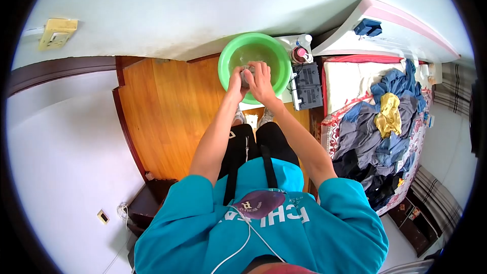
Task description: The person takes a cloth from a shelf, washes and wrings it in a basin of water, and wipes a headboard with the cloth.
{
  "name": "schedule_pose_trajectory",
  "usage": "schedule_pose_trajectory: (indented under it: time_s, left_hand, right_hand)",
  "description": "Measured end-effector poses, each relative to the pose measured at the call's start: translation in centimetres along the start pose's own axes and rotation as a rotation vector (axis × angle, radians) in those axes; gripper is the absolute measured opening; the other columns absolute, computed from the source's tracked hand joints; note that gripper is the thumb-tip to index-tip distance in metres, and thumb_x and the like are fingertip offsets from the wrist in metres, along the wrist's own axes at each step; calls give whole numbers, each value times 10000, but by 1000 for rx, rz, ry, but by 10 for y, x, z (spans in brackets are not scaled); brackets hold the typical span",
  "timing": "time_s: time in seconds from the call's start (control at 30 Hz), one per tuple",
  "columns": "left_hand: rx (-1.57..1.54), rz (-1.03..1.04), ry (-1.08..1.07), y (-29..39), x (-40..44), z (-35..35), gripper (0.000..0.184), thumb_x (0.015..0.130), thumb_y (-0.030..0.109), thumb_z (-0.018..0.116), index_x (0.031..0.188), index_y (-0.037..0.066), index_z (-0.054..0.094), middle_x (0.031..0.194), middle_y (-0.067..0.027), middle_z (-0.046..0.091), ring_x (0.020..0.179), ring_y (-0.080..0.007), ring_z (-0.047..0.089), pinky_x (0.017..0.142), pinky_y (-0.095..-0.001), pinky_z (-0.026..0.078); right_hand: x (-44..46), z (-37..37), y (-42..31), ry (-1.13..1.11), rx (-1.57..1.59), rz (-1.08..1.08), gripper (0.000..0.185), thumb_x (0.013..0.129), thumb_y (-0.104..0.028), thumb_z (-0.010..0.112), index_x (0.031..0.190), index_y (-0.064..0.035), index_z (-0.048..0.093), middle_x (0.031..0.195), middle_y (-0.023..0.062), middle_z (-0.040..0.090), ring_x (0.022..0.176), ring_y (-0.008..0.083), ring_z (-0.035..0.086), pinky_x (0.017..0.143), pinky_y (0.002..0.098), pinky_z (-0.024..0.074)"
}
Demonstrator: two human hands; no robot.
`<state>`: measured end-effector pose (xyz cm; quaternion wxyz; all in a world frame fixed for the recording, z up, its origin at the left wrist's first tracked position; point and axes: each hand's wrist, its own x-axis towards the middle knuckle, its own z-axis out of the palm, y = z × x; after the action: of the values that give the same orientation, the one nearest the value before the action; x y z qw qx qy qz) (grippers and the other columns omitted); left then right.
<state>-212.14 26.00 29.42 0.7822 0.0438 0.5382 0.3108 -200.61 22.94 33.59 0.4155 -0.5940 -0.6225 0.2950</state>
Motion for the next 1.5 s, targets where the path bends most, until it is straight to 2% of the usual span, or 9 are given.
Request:
schedule_pose_trajectory:
  time_s: [0.13, 0.4, 0.63, 0.83, 1.17, 1.27, 1.33, 1.4, 1.5]
  left_hand:
    - [29, 9, 102, 13, -25, 36, 431, 1024, 519, 438, 1089, 144, 642, 1018, -35, 679, 915, -163, 655, 762, -344, 550]
    - [-113, 78, 99, 9, -3, 39, 144, 933, 221, 598, 912, 99, 673, 931, -42, 684, 845, -202, 652, 756, -363, 552]
    - [-129, 46, 147, 6, 4, 36, 130, 920, 207, 608, 871, 99, 660, 871, -43, 659, 801, -195, 635, 706, -369, 547]
    - [-164, 130, 157, 7, -3, 41, 74, 889, 135, 635, 849, 77, 658, 847, -50, 650, 763, -191, 627, 652, -349, 532]
    - [-24, 288, 224, 7, -11, 44, 140, 885, 179, 636, 794, 73, 654, 764, -34, 617, 663, -183, 590, 582, -347, 473]
    - [84, 223, 210, 17, -17, 34, 217, 937, 257, 608, 827, 77, 663, 768, -31, 609, 671, -163, 580, 576, -338, 448]
    - [327, 215, 172, 29, -29, 31, 293, 986, 334, 573, 943, 65, 682, 834, -39, 627, 725, -147, 592, 611, -323, 470]
    - [291, 223, 168, 33, -54, 35, 296, 1000, 327, 568, 1008, 52, 678, 887, -43, 640, 769, -145, 605, 648, -318, 487]
    - [292, 259, 118, 26, -68, 19, 269, 1016, 300, 566, 1117, 70, 659, 981, -45, 667, 850, -140, 642, 684, -327, 529]
  right_hand:
    - [4, 3, -6, 84, -200, 12, 233, 978, -204, 605, 1116, -24, 556, 1081, 200, 536, 1008, 393, 489, 912, 489, 406]
    - [16, -5, -12, 71, -160, 81, 217, 988, -214, 576, 939, -21, 490, 892, 224, 605, 885, 430, 589, 769, 516, 503]
    - [16, 0, -9, 23, -174, 222, 244, 1012, -251, 528, 926, -25, 494, 847, 242, 649, 798, 460, 628, 688, 552, 506]
    - [17, 0, -9, 26, -170, 186, 246, 1017, -246, 517, 918, -24, 480, 825, 267, 660, 750, 492, 631, 657, 572, 504]
    - [18, -7, -13, 14, -112, 145, 230, 1021, -231, 516, 928, -25, 472, 827, 273, 648, 754, 508, 608, 659, 571, 490]
    - [19, -13, -26, 27, -44, 156, 221, 1005, -225, 561, 985, -12, 505, 879, 258, 649, 808, 471, 619, 696, 543, 491]
    - [16, -20, -35, 49, 15, 181, 229, 991, -221, 592, 1031, -4, 528, 917, 247, 651, 845, 445, 628, 718, 524, 493]
    - [12, -29, -45, 135, -58, 147, 288, 952, -203, 660, 1117, 10, 559, 972, 214, 648, 902, 390, 633, 751, 487, 499]
    - [-2, -23, -33, 100, 8, 164, 292, 893, -163, 729, 1110, 8, 633, 968, 190, 643, 900, 357, 625, 774, 451, 515]
